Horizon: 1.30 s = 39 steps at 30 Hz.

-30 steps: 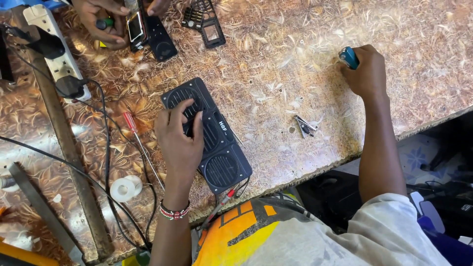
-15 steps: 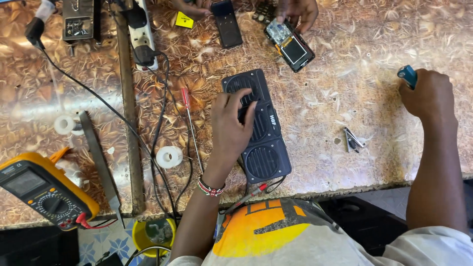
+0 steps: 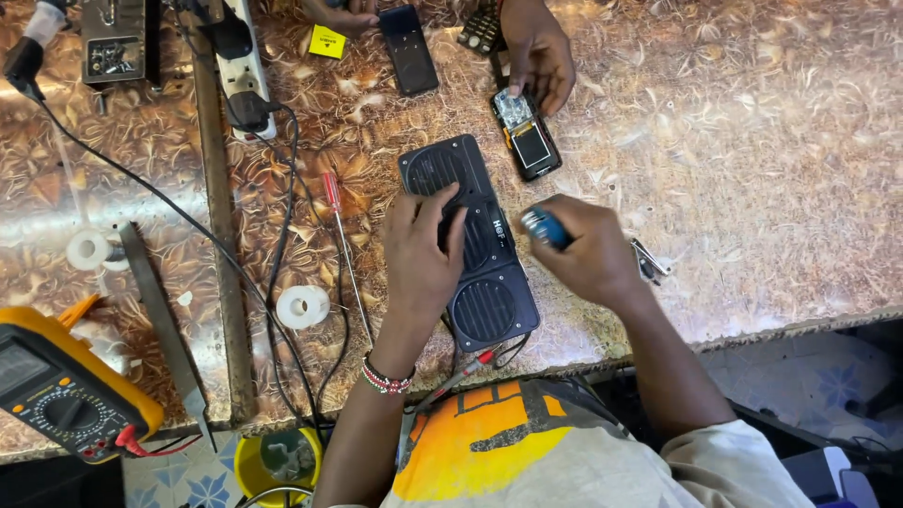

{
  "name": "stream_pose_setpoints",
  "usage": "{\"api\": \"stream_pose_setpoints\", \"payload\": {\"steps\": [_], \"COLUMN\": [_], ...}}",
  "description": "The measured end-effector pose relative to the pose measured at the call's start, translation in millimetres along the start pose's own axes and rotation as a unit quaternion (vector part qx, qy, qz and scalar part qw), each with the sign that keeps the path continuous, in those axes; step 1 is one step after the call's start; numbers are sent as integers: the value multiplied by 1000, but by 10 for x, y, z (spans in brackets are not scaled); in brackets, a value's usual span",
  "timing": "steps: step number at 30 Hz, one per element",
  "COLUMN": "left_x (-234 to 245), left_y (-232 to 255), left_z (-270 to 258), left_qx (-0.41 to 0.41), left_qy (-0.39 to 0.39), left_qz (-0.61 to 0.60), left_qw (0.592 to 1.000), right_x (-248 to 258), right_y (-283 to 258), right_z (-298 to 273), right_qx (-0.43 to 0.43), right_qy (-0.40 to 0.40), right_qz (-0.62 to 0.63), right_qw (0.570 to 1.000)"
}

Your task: The person uses a multi-tool to unscrew and remove screws from a black electronic device on a workbench. They manipulate the device and the tool to access different screw locations, placing removed screws on the table.

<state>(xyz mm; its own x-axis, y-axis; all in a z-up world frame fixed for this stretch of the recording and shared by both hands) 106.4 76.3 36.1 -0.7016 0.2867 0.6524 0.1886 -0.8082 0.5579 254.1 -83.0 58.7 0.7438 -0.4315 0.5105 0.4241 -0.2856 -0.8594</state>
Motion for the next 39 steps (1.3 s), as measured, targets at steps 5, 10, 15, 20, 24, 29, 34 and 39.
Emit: {"api": "stream_pose_setpoints", "payload": {"steps": [5,10,15,20,24,29,34,39], "left_x": [169,446,604,676,678,646,600,576], "left_y": [247,454,406,332,292,171,111,108], "left_z": [-278,-453,-662,-682,-672,-748,-703,-574], "left_qx": [26,138,231,325,366,406,411,428], "left_qy": [-43,-112,-149,-168,-173,-180,-215,-250], "left_qz": [-25,-157,-286,-422,-475,-500,-549,-552], "left_qw": [998,971,918,830,781,743,695,671], "right_x": [-373,-456,-490,-433,-409,-393,-350,-313], "right_y": [-130,-94,-257,-395,-432,-478,-563,-531], "right_z": [-21,-187,-393,-434,-373,-254,-113,8], "right_qx": [115,228,316,353,371,381,401,394], "right_qy": [-12,-70,-91,-110,-96,-93,-25,-52], "right_qz": [-17,-49,-38,-50,-20,-1,1,34], "right_qw": [993,970,944,928,923,920,916,917]}}
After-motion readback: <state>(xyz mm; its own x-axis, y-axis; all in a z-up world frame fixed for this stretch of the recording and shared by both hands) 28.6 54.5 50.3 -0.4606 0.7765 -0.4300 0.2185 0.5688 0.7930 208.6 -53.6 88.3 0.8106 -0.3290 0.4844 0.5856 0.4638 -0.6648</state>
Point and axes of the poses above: each hand's wrist, its own z-axis towards the middle knuckle, its own x-axis out of the back of the hand, y = z × x, the point moved 2 cm from there along z, towards the middle knuckle, and after that the axes turned 5 degrees about -y, right-handed, at the moved point
